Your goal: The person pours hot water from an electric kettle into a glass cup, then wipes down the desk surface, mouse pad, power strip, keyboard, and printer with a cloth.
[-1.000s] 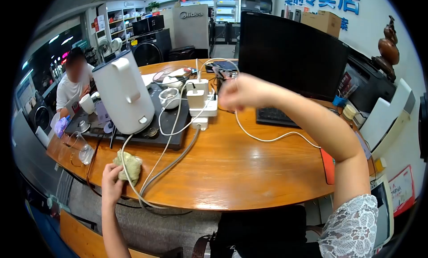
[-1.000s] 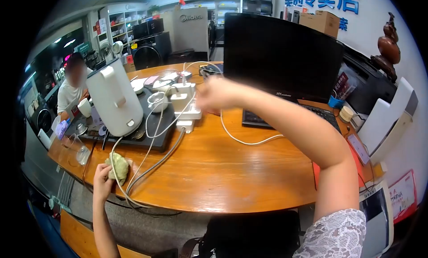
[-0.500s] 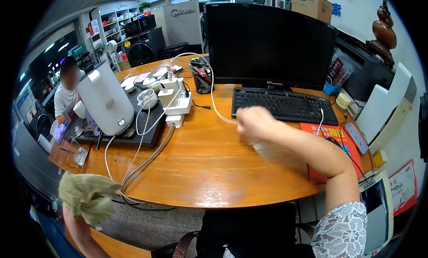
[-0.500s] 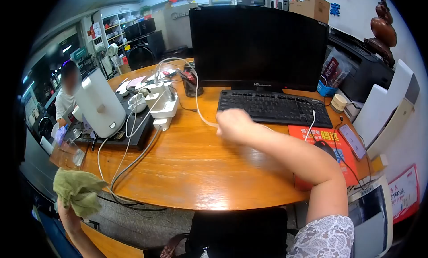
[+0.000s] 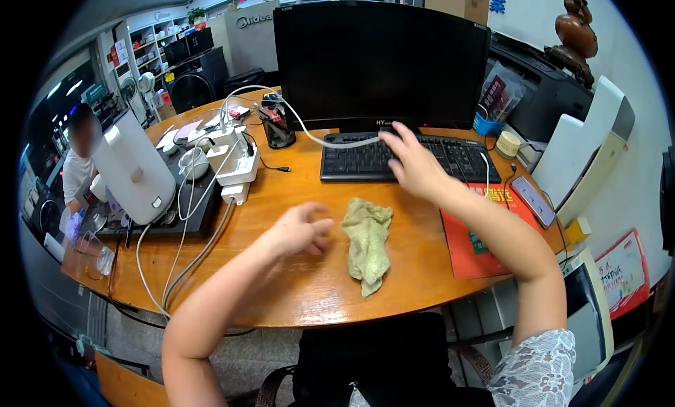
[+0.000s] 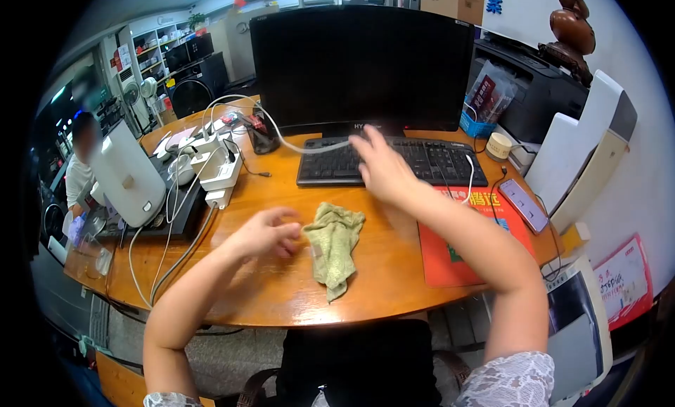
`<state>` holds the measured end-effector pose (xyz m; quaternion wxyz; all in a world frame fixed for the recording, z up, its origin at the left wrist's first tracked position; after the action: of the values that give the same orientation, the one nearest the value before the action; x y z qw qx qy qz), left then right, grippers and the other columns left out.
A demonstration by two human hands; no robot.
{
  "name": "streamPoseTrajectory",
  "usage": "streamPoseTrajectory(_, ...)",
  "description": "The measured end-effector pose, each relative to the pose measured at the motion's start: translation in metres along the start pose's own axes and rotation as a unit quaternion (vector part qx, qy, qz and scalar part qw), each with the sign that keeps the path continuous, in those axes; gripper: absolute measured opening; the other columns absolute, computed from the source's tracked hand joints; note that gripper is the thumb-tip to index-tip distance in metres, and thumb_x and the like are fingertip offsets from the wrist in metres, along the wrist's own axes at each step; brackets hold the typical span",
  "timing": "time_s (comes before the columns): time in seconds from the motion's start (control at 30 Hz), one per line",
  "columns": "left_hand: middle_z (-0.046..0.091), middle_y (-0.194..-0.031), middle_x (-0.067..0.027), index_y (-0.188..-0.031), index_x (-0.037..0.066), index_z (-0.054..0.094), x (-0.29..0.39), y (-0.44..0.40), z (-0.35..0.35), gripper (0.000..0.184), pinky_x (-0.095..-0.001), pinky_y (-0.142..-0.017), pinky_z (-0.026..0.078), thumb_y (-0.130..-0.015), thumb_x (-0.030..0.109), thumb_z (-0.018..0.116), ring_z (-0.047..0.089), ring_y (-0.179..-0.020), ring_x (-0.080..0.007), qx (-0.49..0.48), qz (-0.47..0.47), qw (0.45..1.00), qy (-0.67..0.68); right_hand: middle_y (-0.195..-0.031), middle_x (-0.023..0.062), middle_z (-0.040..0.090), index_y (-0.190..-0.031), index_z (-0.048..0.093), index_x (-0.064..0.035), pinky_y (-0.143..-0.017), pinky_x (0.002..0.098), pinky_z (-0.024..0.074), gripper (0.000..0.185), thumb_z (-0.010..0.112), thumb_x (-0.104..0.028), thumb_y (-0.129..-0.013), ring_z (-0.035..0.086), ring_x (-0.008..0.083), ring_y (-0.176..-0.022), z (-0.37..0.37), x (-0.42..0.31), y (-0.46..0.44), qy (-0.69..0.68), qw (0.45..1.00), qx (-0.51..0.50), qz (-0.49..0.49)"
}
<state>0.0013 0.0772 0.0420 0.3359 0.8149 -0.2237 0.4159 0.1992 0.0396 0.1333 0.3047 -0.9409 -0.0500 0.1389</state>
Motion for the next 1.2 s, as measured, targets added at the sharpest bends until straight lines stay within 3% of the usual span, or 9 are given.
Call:
streamPoseTrajectory(0.13, 0.058, -0.113, -0.0153, -0.12, 0.007, 0.056, 0.01, -0.02, -0.081, 0.038, -0.0379, -0.089, 0.047, -0.082, 0.014, 0.06, 0.059, -0.101, -0.0296, 0.174, 0.141, 0.919, -0.324, -0.133, 0.024, 0.036, -0.121, 0.047, 0.002, -0.092, 0.0402, 0.0451, 0.04, 0.057, -0.014, -0.085, 0.047, 0.0387, -0.115, 0.006, -0.076, 0.064, -0.004, 0.992, -0.06, -0.11)
streamPoseTrajectory(0.27, 0.052, -0.123, -0.0162, -0.124, 0.005, 0.051, 0.011, -0.052, -0.098, 0.043, -0.0374, -0.094, 0.043, -0.08, 0.003, 0.053, 0.053, -0.11, -0.0321, 0.234, 0.255, 0.85, -0.396, -0.119, 0.0255, 0.049, -0.108, 0.056, 0.0085, -0.091, 0.0429, 0.041, 0.044, 0.045, -0.032, -0.093, 0.05, 0.0354, -0.1, 0.05, -0.082, 0.067, -0.043, 0.978, -0.204, -0.008)
streamPoseTrajectory(0.47, 0.057, -0.111, -0.0149, -0.12, 0.006, 0.05, 0.008, -0.101, -0.106, 0.042, -0.0382, -0.085, 0.047, -0.079, 0.0, 0.05, 0.058, -0.101, -0.0322, 0.236, 0.172, 0.809, -0.511, -0.111, 0.0306, 0.053, -0.116, 0.047, 0.0146, -0.098, 0.0421, 0.0359, 0.07, 0.042, -0.051, -0.09, 0.048, 0.0376, -0.107, 0.079, -0.09, 0.051, -0.036, 0.916, -0.359, 0.173)
streamPoseTrajectory(0.6, 0.057, -0.107, -0.0164, -0.097, 0.004, 0.056, 0.0, -0.122, -0.116, 0.018, -0.0408, -0.078, 0.049, -0.079, 0.005, 0.053, 0.059, -0.095, -0.0346, 0.203, 0.093, 0.784, -0.58, -0.123, 0.0327, 0.044, -0.121, 0.04, 0.0139, -0.105, 0.0449, 0.0284, 0.07, 0.051, -0.045, -0.087, 0.039, 0.0425, -0.119, 0.112, -0.1, 0.039, 0.075, 0.958, -0.267, 0.07)
streamPoseTrajectory(0.77, 0.054, -0.094, -0.0166, -0.092, 0.002, 0.054, 0.012, -0.022, -0.114, 0.016, -0.0426, -0.072, 0.049, -0.077, 0.007, 0.056, 0.058, -0.085, -0.036, 0.264, 0.208, 0.805, -0.489, -0.135, 0.0354, 0.03, -0.115, 0.037, 0.0119, -0.108, 0.047, 0.0226, 0.05, 0.052, -0.027, -0.086, 0.031, 0.0457, -0.127, 0.126, -0.105, 0.033, -0.066, 0.959, -0.26, 0.092)
streamPoseTrajectory(0.87, 0.051, -0.094, -0.0164, -0.092, 0.002, 0.054, -0.015, 0.01, -0.121, 0.015, -0.0424, -0.07, 0.049, -0.077, 0.004, 0.056, 0.058, -0.083, -0.0357, 0.254, 0.198, 0.815, -0.482, -0.134, 0.0363, 0.03, -0.115, 0.037, 0.0122, -0.11, 0.0487, 0.0197, 0.041, 0.048, -0.016, -0.086, 0.026, 0.0479, -0.128, 0.157, -0.128, 0.02, -0.154, 0.952, -0.257, 0.058)
streamPoseTrajectory(0.9, 0.051, -0.095, -0.0159, -0.092, 0.002, 0.054, -0.024, 0.013, -0.124, 0.015, -0.0425, -0.07, 0.049, -0.078, 0.004, 0.055, 0.058, -0.082, -0.0355, 0.263, 0.197, 0.801, -0.5, -0.107, 0.0231, 0.043, -0.098, 0.043, 0.0025, -0.102, 0.045, 0.0318, 0.016, 0.047, -0.005, -0.084, 0.041, 0.0358, -0.112, 0.164, -0.138, 0.011, -0.145, 0.97, -0.197, 0.019)
streamPoseTrajectory(1.07, 0.05, -0.098, -0.0193, -0.092, -0.004, 0.053, -0.033, 0.031, -0.139, 0.015, -0.0381, -0.071, 0.052, -0.079, 0.003, 0.055, 0.06, -0.087, -0.0326, 0.337, 0.154, 0.77, -0.52, -0.129, 0.0348, 0.03, -0.115, 0.036, 0.0133, -0.108, 0.0461, 0.0224, 0.038, 0.045, -0.004, -0.082, 0.028, 0.0441, -0.126, 0.205, -0.11, -0.055, -0.082, 0.98, -0.121, 0.136)
streamPoseTrajectory(1.2, 0.052, -0.092, -0.0219, -0.102, -0.001, 0.045, -0.047, 0.013, -0.146, 0.038, -0.0437, -0.067, 0.05, -0.083, 0.026, 0.063, 0.058, -0.08, -0.0384, 0.383, 0.123, 0.782, -0.477, -0.138, 0.0366, 0.024, -0.123, 0.035, 0.0157, -0.109, 0.0446, 0.023, 0.051, 0.049, -0.007, -0.079, 0.027, 0.0461, -0.129, 0.226, -0.078, -0.098, -0.108, 0.96, -0.053, 0.254)
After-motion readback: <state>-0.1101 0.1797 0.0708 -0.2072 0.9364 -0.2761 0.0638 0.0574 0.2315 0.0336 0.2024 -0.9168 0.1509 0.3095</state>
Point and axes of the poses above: each hand's wrist, its own y-axis away from the middle knuckle, its own z-axis out of the palm, x = y × z, the point moved 10 cm from there along -y, towards the middle knuckle
